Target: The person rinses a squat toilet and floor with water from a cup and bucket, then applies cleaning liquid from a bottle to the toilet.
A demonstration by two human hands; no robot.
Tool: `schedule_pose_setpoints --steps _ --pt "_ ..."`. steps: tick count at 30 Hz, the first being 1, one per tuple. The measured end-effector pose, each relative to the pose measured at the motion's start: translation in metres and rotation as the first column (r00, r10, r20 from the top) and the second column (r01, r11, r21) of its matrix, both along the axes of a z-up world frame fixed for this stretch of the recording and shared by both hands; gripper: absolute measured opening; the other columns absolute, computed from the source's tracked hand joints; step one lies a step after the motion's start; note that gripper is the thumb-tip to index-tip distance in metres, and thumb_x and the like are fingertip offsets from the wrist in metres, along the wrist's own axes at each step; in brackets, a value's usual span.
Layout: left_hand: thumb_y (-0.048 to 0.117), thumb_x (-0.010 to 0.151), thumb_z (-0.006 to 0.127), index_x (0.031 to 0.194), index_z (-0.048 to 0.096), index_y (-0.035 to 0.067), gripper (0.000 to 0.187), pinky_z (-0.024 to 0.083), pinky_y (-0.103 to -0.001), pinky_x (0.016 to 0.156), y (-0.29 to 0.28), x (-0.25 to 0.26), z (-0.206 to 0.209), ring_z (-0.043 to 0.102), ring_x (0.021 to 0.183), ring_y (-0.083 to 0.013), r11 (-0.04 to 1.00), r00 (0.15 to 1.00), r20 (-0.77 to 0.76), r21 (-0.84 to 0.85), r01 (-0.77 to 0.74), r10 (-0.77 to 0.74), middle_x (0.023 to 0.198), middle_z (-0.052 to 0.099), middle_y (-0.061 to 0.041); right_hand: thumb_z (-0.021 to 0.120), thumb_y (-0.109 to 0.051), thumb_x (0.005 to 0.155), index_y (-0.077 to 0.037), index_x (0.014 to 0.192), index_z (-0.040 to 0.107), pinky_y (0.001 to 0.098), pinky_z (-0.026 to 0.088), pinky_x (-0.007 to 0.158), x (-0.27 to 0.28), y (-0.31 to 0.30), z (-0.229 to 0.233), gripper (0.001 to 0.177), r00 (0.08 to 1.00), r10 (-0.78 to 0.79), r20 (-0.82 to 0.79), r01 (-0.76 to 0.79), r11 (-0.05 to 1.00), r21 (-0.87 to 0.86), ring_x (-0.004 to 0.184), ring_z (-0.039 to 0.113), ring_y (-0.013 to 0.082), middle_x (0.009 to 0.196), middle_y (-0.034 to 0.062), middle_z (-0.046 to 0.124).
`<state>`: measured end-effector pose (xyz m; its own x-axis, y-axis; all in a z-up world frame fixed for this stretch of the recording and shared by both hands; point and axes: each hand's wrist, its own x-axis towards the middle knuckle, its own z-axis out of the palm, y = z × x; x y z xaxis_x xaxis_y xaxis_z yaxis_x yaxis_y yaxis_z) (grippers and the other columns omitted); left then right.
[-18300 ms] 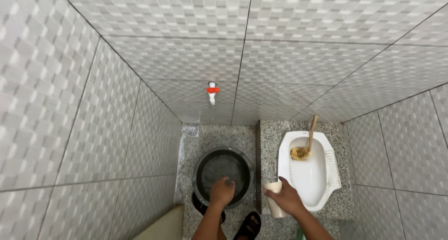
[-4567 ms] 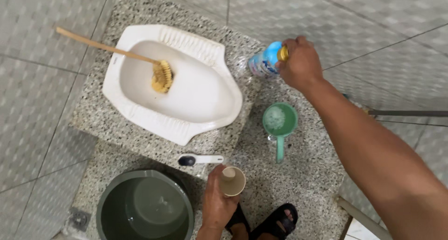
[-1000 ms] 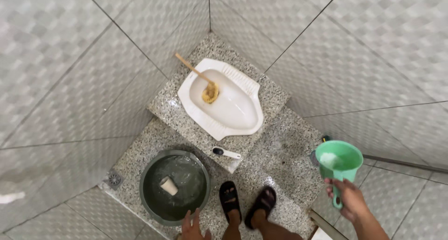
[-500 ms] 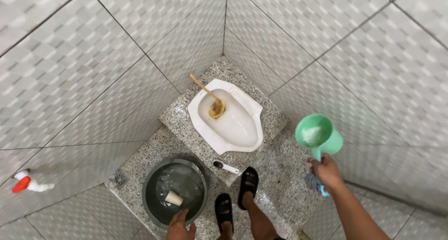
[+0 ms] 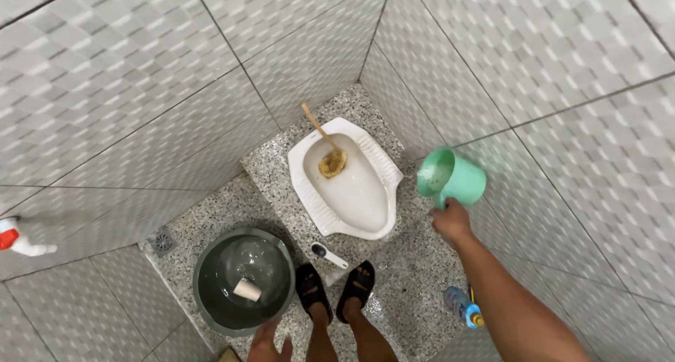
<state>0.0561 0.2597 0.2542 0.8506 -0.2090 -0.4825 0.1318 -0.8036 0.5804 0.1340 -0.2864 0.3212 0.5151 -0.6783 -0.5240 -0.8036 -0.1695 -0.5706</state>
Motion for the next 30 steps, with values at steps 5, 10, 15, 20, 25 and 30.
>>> schedule_pose_setpoints --steps 5,10,15,20,25,30 --pt "0.025 0.064 0.084 0.129 0.068 0.009 0.069 0.051 -0.046 0.108 0.009 -0.025 -0.013 0.066 0.117 -0.0378 0.995 0.983 0.176 -0.092 -0.033 0.049 0.12 0.067 -0.022 0.071 -0.014 0.086 0.004 0.113 0.066 0.0403 0.053 0.056 0.048 0.0 0.002 0.033 0.989 0.105 -0.099 -0.114 0.99 -0.088 0.061 0.07 0.026 0.078 0.0186 0.072" --pt "0.03 0.089 0.075 0.143 0.056 0.006 0.062 0.043 -0.05 0.112 0.028 -0.034 -0.023 0.055 0.131 -0.0391 0.996 0.97 -0.237 0.051 0.071 -0.057 0.136 0.056 -0.024 0.073 -0.015 0.086 0.004 0.112 0.065 0.0404 0.055 0.056 0.087 0.006 0.008 0.033 0.984 0.179 -0.003 -0.178 0.979 -0.102 0.062 0.07 0.0249 0.079 0.0164 0.071" --pt "0.026 0.085 0.075 0.143 0.058 0.009 0.063 0.044 -0.045 0.114 0.029 -0.031 -0.027 0.054 0.134 -0.0367 0.999 0.971 -0.24 0.045 0.018 -0.007 0.142 0.053 -0.02 0.072 -0.016 0.087 0.003 0.112 0.065 0.0421 0.053 0.055 0.127 0.025 0.034 0.033 0.971 0.233 -0.052 -0.238 0.962 -0.134 0.062 0.069 0.0263 0.08 0.0188 0.072" --pt "0.021 0.081 0.072 0.135 0.064 0.01 0.056 0.049 -0.043 0.106 -0.011 0.001 0.032 0.06 0.125 -0.0367 0.994 0.993 0.047 0.02 -0.112 0.111 0.135 0.062 -0.018 0.074 -0.018 0.085 0.003 0.112 0.067 0.0471 0.055 0.073 0.149 0.041 0.034 0.034 0.891 0.454 -0.021 -0.43 0.828 -0.36 0.084 0.07 0.0375 0.096 0.0255 0.073" --pt "0.015 0.082 0.072 0.125 0.065 0.003 0.046 0.05 -0.044 0.104 -0.061 0.065 0.103 0.062 0.121 -0.0391 0.989 0.984 0.162 -0.134 -0.057 0.078 0.131 0.065 -0.02 0.071 -0.02 0.088 0.001 0.118 0.064 0.0498 0.054 0.087 0.161 0.066 0.045 0.038 0.854 0.515 -0.076 -0.508 0.792 -0.34 0.099 0.07 0.0431 0.105 0.0275 0.072" --pt "0.012 0.084 0.069 0.126 0.065 0.003 0.043 0.05 -0.044 0.103 -0.105 0.109 0.12 0.061 0.121 -0.0397 0.974 0.966 0.241 -0.223 -0.034 0.089 0.133 0.064 -0.02 0.07 -0.021 0.09 -0.002 0.121 0.064 0.0501 0.054 0.087 0.162 0.095 0.069 0.038 0.811 0.577 -0.1 -0.575 0.753 -0.32 0.097 0.07 0.0429 0.102 0.0262 0.073"
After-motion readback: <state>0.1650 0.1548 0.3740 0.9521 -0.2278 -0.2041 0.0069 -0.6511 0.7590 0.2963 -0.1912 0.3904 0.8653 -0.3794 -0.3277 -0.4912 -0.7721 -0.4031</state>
